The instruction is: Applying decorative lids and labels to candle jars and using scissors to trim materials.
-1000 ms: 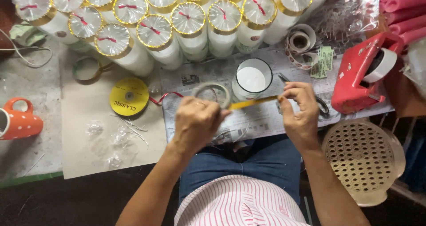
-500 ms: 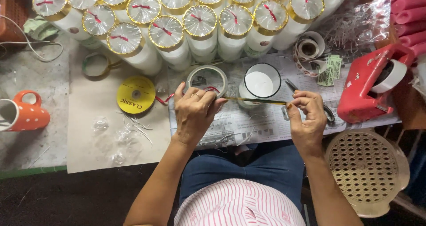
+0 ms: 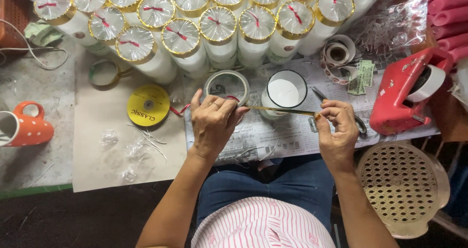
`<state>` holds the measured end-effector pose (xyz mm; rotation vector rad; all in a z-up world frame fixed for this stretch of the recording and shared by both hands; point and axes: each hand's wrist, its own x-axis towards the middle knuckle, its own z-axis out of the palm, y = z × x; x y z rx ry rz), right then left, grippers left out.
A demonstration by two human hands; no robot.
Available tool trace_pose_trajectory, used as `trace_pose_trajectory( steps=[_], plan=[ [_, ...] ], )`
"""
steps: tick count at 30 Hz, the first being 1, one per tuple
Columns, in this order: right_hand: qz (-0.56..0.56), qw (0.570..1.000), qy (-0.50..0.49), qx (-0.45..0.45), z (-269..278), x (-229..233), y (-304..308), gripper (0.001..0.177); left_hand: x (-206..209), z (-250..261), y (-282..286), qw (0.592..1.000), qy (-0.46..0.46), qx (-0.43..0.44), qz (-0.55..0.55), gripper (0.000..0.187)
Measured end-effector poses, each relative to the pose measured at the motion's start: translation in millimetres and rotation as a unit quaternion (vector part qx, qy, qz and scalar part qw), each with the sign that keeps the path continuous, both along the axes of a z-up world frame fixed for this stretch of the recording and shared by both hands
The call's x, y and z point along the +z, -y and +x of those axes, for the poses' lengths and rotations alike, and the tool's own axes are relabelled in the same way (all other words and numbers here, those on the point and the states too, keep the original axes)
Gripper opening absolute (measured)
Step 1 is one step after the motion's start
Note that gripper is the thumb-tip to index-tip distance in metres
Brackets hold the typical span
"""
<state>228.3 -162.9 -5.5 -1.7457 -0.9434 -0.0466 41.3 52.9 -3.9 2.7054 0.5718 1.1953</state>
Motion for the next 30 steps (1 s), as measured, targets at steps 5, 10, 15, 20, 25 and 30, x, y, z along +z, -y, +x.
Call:
trace_pose_trajectory(
  steps=[5, 10, 15, 20, 25, 30],
  plan=[
    [-0.001, 1.0, 0.0, 0.0, 0.1, 1.9, -0.2, 0.011, -1.2, 0.7, 0.1, 1.0, 0.0, -0.001, -0.004, 0.027],
    [-0.001, 1.0, -0.001, 0.001, 1.0, -1.3, 0.5, 0.01, -3.3, 1.0, -0.6, 1.0, -0.005, -0.003, -0.008, 0.027],
    [0.003, 1.0, -0.001, 0.0, 0.8, -0.3, -0.8, 0.01, -4.0, 2.5, -0.8, 1.0, -0.004, -0.001, -0.01, 0.027],
    [0.002, 1.0, 0.003, -0.002, 4.1, -0.4, -3.1, 0.011, -5.1, 2.9, -1.6, 1.0, -0.006, -0.001, -0.014, 0.026],
    [0.017, 1.0, 0.007, 0.01, 15.8, -4.2, -8.9, 0.011, -5.7, 3.5, -2.7, 1.0, -0.003, -0.007, -0.014, 0.024],
    [0.025, 0.999, 0.012, 0.016, 25.8, -8.8, -18.5, 0.011, -2.6, 2.8, -2.1, 1.0, -0.003, -0.014, -0.016, 0.023]
  ],
)
